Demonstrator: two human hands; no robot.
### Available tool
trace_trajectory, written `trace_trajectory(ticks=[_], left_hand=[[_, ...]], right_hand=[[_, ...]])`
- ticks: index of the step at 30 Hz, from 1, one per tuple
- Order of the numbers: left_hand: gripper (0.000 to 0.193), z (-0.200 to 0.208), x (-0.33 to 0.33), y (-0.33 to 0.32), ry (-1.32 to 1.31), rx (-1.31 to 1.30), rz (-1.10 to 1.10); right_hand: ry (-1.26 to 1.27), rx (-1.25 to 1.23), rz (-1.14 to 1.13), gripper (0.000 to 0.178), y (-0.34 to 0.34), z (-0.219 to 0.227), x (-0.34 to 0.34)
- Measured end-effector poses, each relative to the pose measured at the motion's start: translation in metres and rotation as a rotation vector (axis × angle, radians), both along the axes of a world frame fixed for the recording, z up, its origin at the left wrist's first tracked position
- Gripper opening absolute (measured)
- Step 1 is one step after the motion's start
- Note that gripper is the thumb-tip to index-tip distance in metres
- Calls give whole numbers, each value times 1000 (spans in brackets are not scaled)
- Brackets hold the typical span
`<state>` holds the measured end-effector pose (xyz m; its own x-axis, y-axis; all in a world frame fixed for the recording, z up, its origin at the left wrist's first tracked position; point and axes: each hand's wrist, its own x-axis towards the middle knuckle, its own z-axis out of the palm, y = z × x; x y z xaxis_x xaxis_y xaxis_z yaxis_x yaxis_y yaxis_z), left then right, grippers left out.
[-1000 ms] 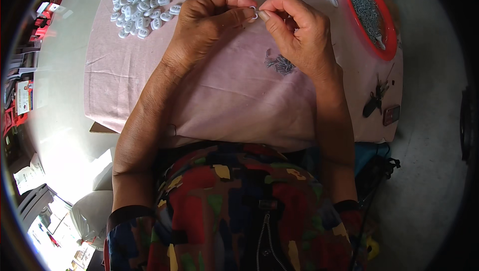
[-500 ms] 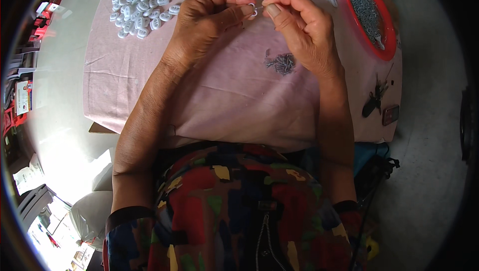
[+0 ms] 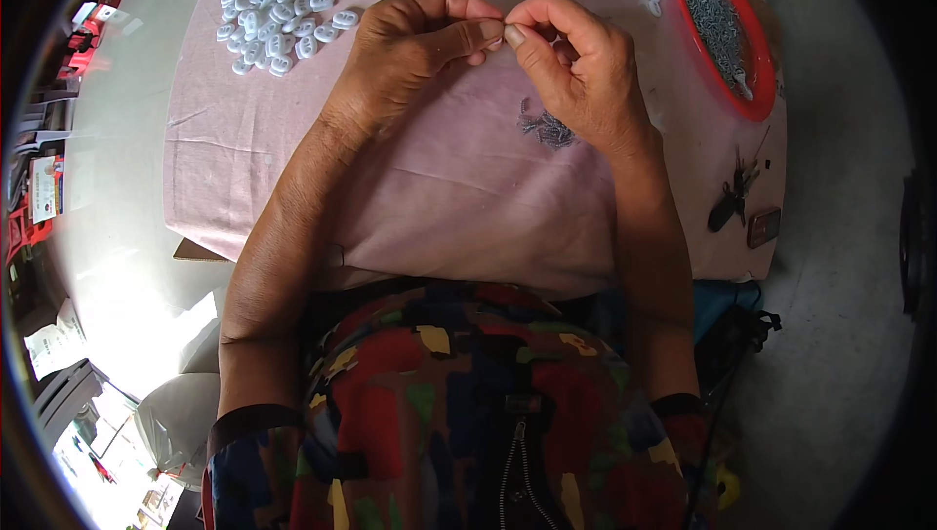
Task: The person assembles small metal rings into holes of plastic button-like components by hand, working on a table.
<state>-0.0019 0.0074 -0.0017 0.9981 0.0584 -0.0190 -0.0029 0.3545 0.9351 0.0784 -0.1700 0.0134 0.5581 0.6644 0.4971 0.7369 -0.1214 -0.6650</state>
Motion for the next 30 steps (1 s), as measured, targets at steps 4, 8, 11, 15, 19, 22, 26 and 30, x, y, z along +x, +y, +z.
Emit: trace_trajectory(ticks=[4, 8, 11, 15, 19, 22, 26, 30], left_hand=[[17, 4, 0, 2, 56, 37, -1], [19, 6, 1, 5, 88, -3, 80], [19, 5, 0, 7, 103, 6, 90], [21, 3, 1, 9, 115, -1, 97], [21, 2, 1, 10, 111, -13, 82], [23, 2, 1, 7, 131, 41, 66], [21, 2, 1, 7, 117, 14, 72], [19, 2, 0, 5, 54, -71, 25]], right_hand=[[94, -27, 15, 7, -4, -3, 7], [42, -59, -260, 18, -24, -8, 38], [-156, -273, -317, 20, -30, -20, 43], [-294, -323, -311, 20, -25, -18, 40], [-248, -347, -309, 19, -19, -16, 37], [-337, -340, -332, 19, -18, -19, 40], [101, -208, -329, 23, -17, -17, 32], [532, -10, -200, 26, -10, 1, 15]])
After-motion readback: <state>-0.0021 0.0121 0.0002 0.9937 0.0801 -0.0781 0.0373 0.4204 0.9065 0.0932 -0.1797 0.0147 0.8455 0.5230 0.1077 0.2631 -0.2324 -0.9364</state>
